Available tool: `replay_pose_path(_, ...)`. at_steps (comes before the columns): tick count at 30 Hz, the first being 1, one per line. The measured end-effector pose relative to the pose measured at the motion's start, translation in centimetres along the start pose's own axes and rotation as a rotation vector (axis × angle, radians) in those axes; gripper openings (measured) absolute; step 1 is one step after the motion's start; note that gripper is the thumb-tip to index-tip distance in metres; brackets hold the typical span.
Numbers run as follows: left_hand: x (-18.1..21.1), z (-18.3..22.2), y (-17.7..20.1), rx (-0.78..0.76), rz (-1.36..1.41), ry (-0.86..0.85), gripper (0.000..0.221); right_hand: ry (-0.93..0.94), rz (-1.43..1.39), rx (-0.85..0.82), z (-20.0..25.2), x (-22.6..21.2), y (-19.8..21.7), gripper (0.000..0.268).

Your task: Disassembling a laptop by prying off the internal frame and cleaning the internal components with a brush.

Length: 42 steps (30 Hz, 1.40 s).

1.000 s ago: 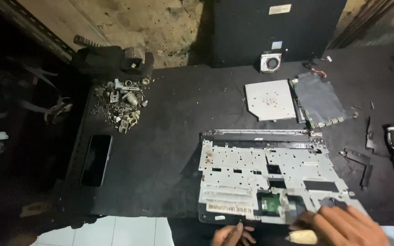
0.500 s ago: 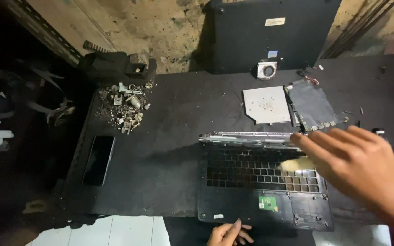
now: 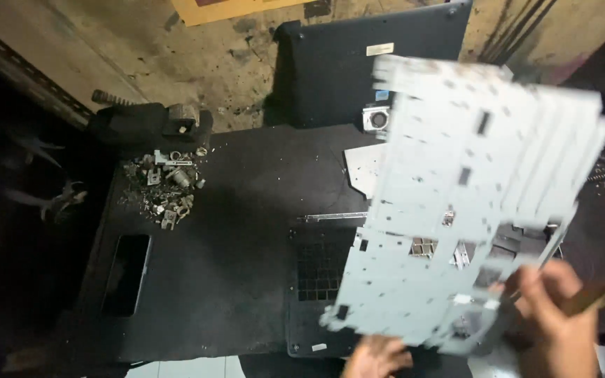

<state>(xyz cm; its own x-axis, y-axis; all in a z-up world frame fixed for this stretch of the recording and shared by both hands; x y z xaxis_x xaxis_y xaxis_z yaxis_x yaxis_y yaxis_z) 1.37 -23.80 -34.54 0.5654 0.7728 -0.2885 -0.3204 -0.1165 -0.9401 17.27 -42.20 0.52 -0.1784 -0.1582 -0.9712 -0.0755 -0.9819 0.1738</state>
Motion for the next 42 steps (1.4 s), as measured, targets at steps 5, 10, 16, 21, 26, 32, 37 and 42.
replay_pose_path(5,-2.5,-3.8,-11.9,0.253,-0.193,0.018,0.064,-0.077,0.073,-0.02,6.4,5.6,-8.1,0.016)
replay_pose_path(10,-1.0,8.4,-33.1,0.55,-0.454,0.047,0.056,-0.151,0.158,-0.047,8.2,17.4,-2.9,0.02)
replay_pose_path(16,3.1,11.9,-35.6,0.908,-0.783,0.11,0.052,-0.251,0.247,-0.071,5.9,24.8,5.4,0.03)
replay_pose_path(21,4.5,13.7,-34.9,1.192,-1.06,0.202,0.053,-0.357,0.33,-0.086,5.5,2.8,-2.2,0.041)
replay_pose_path(26,6.5,20.3,-27.0,1.303,-1.095,0.022,0.055,-0.511,0.292,-0.134,3.0,-0.4,-1.1,0.05)
replay_pose_path(32,7.6,17.4,-29.6,1.149,-0.749,-0.212,0.101,-0.422,0.26,-0.182,2.5,1.9,-1.4,0.032)
replay_pose_path(37,7.0,15.0,-32.8,1.27,-0.872,-0.132,0.119,-0.241,0.318,-0.138,2.1,0.5,-1.2,0.045)
replay_pose_path(42,6.8,13.4,-33.9,1.241,-0.882,-0.161,0.114,-0.232,0.281,-0.155,1.8,-0.4,-1.6,0.045)
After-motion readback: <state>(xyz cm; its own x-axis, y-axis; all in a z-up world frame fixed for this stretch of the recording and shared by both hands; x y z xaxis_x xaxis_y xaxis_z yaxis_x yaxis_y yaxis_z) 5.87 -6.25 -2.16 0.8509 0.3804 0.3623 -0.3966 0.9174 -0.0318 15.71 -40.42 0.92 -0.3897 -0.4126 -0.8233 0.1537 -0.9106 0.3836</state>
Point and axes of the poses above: each hand's wrist, its own z-axis away from the middle knuckle, its own y-axis out of the back of the hand, x = y × z, the point moved 8 cm from there along -z, towards the middle knuckle, and after that the axes turned 12 degrees about -x, right-handed, at the moved point
